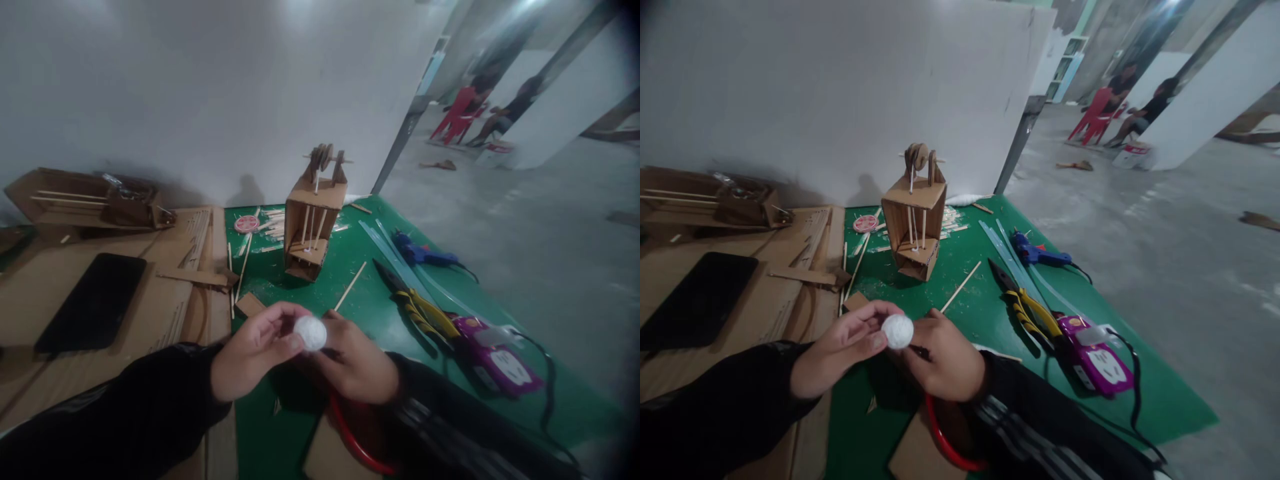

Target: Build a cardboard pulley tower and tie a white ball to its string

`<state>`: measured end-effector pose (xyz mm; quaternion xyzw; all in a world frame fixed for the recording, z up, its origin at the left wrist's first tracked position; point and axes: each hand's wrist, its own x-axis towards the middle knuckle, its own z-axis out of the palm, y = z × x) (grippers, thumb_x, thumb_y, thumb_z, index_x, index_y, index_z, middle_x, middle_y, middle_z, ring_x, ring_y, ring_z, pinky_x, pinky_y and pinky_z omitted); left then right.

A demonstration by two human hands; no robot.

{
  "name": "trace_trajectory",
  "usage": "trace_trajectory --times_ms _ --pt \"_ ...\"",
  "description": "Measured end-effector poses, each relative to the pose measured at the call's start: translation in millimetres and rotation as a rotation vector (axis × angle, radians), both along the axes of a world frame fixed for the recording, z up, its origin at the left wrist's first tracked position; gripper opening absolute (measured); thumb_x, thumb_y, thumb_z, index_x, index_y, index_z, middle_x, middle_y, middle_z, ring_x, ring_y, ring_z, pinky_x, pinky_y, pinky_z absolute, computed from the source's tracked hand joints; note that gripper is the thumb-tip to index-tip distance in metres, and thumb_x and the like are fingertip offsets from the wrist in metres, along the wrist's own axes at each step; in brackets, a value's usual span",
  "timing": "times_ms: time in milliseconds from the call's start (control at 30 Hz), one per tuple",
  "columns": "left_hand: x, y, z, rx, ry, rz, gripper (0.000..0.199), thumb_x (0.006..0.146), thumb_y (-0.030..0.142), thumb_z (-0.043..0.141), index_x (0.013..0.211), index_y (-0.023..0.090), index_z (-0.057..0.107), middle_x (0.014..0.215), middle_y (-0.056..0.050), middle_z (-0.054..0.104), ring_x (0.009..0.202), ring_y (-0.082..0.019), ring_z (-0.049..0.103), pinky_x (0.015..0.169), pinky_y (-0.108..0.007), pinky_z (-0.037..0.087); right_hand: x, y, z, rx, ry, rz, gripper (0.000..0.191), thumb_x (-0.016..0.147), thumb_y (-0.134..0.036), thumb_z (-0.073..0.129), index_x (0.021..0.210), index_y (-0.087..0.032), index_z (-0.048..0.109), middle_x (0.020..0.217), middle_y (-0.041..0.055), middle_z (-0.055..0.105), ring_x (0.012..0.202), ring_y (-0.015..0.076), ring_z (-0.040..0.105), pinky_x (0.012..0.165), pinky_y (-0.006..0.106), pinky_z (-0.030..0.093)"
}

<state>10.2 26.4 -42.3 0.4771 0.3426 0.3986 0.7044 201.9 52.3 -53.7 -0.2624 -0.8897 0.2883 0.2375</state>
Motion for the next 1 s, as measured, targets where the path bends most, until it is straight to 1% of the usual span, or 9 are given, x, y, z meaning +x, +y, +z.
trace_trajectory --times_ms 100,200,333,533,600,667,767,867,1000 --pt "1 -5 3.3 0.021 0.037 -0.062 0.032 0.082 0.031 0.066 0.109 0.016 0.058 0.099 -0.005 0.059 0.093 -0.016 0.054 0.081 -0.024 0.041 4 10 -5.0 -0.101 0.017 0.039 0.027 0.088 -0.019 0.046 0.063 -0.015 0.053 0.059 0.0002 0.056 0.056 0.0107 0.047 0.063 0.026 0.034" --pt "2 -7 1.7 0.035 0.107 -0.1 0.031 0.079 0.03 0.068 0.106 0.016 0.059 0.096 -0.004 0.059 0.09 -0.017 0.053 0.08 -0.026 0.041 10 20 -3.7 -0.156 -0.021 0.069 0.024 0.089 -0.018 0.049 0.069 -0.014 0.061 0.063 0.0016 0.06 0.059 0.0112 0.05 0.062 0.025 0.036" --pt "5 -7 -6.1 -0.002 0.214 -0.084 0.026 0.073 0.026 0.071 0.095 0.016 0.06 0.089 -0.004 0.061 0.083 -0.017 0.055 0.075 -0.027 0.042 14 28 9.0 -0.158 -0.11 0.025 0.02 0.087 -0.017 0.051 0.073 -0.013 0.065 0.066 0.0019 0.06 0.064 0.0124 0.054 0.067 0.025 0.038" --pt "9 -4 -19.0 -0.134 0.172 -0.006 0.031 0.069 0.032 0.076 0.087 0.016 0.056 0.08 -0.001 0.063 0.072 -0.014 0.058 0.07 -0.025 0.043 12 21 31.1 -0.242 -0.067 -0.125 0.02 0.085 -0.013 0.05 0.068 -0.015 0.061 0.066 0.0001 0.061 0.063 0.0119 0.053 0.064 0.024 0.038" --pt "9 -1 -19.0 -0.141 0.125 0.032 0.033 0.069 0.034 0.077 0.087 0.017 0.055 0.082 -0.001 0.064 0.074 -0.013 0.059 0.071 -0.026 0.043 11 16 35.9 -0.221 -0.022 -0.145 0.021 0.085 -0.013 0.048 0.069 -0.015 0.06 0.066 -0.0002 0.061 0.064 0.0118 0.053 0.066 0.025 0.037" --pt "9 1 -16.1 -0.125 0.098 0.069 0.034 0.07 0.035 0.077 0.088 0.016 0.055 0.085 -0.002 0.063 0.078 -0.014 0.06 0.074 -0.026 0.044 10 9 38.9 -0.145 0.0 -0.156 0.02 0.087 -0.015 0.047 0.07 -0.016 0.059 0.066 -0.0002 0.06 0.064 0.0122 0.051 0.069 0.027 0.035" --pt "8 3 -10.4 -0.1 0.095 0.099 0.036 0.074 0.036 0.074 0.098 0.015 0.058 0.088 -0.003 0.063 0.085 -0.014 0.06 0.079 -0.026 0.045 7 -1 39.8 -0.004 0.002 -0.095 0.017 0.087 -0.015 0.046 0.075 -0.017 0.058 0.067 0.0006 0.058 0.063 0.013 0.047 0.068 0.03 0.031" --pt "8 3 -8.5 -0.088 0.058 0.137 0.041 0.077 0.037 0.071 0.11 0.015 0.06 0.096 -0.006 0.066 0.088 -0.015 0.06 0.082 -0.027 0.045 3 -10 35.7 0.066 -0.018 -0.018 0.016 0.087 -0.014 0.044 0.077 -0.017 0.055 0.069 0.0023 0.059 0.066 0.0144 0.048 0.068 0.031 0.03" --pt "7 3 -10.5 -0.095 0.001 0.194 0.036 0.08 0.038 0.068 0.109 0.016 0.066 0.1 -0.007 0.068 0.09 -0.017 0.061 0.081 -0.028 0.046 -2 -15 23.9 0.06 -0.051 0.007 0.017 0.088 -0.014 0.044 0.074 -0.017 0.054 0.068 0.0024 0.059 0.066 0.0143 0.049 0.07 0.031 0.031"
